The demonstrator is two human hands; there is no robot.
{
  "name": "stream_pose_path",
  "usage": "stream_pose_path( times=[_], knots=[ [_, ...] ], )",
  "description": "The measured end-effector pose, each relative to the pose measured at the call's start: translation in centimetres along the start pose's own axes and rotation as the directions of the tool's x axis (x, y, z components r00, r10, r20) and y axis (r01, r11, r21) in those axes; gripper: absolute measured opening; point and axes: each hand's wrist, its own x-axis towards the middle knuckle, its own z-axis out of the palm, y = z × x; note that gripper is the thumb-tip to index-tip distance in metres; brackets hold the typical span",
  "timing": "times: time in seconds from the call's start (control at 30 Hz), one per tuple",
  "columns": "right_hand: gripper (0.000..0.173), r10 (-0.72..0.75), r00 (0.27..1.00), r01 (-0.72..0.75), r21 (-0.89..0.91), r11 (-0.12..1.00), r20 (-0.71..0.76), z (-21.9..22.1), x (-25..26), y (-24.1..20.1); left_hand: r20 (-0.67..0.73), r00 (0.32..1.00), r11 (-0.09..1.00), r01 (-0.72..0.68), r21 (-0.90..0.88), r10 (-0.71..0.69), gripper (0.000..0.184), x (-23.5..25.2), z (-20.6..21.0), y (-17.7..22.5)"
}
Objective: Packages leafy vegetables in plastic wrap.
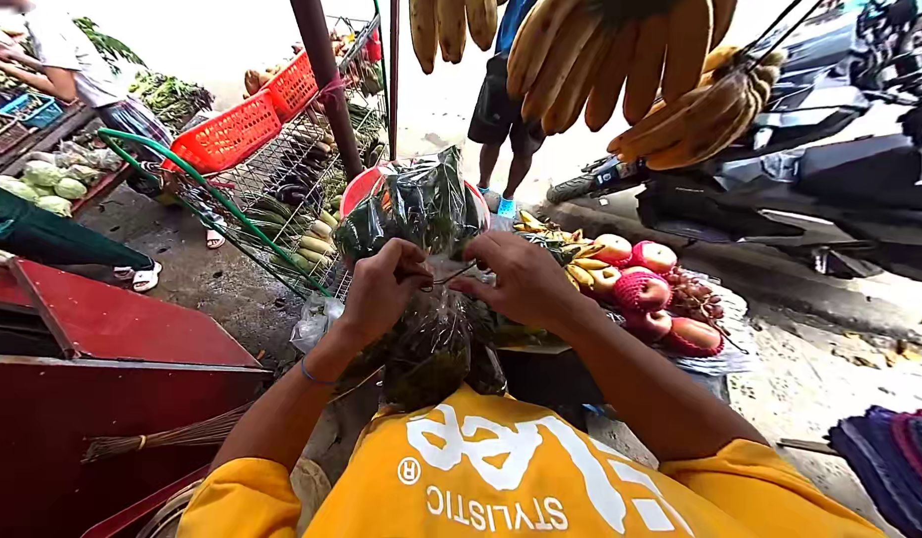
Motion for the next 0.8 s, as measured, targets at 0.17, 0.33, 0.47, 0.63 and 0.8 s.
stream_pose_path(
  times=[0.17,0.33,0.47,0.63,0.8],
  knots=[
    [0.020,-0.339,0.937,0.315,-0.212,0.925,-0.088,0.7,0.5,-0.2,-0.025,0.999,0.998,0.019,-0.060,-0.021,0.029,0.0,-0.1,-0.1],
    [0.017,-0.517,0.823,0.407,-0.391,0.826,-0.236,4.0,0.5,-0.7,-0.044,0.998,0.997,0.052,-0.064,-0.055,0.029,-0.2,-0.4,-0.1],
    [0.017,-0.552,0.789,0.424,-0.408,0.808,-0.272,5.3,0.5,0.0,-0.051,0.996,0.995,0.069,-0.070,-0.073,0.030,-0.4,-0.7,-0.6],
    [0.015,-0.558,0.764,0.400,-0.440,0.804,-0.324,7.0,0.4,0.3,-0.038,0.993,0.991,0.111,-0.075,-0.115,0.031,-0.5,-0.9,-0.5],
    [0.017,-0.609,0.713,0.449,-0.440,0.778,-0.349,7.7,0.6,1.0,-0.030,0.990,0.987,0.132,-0.089,-0.135,0.031,-0.4,-1.0,-0.5]
  ],
)
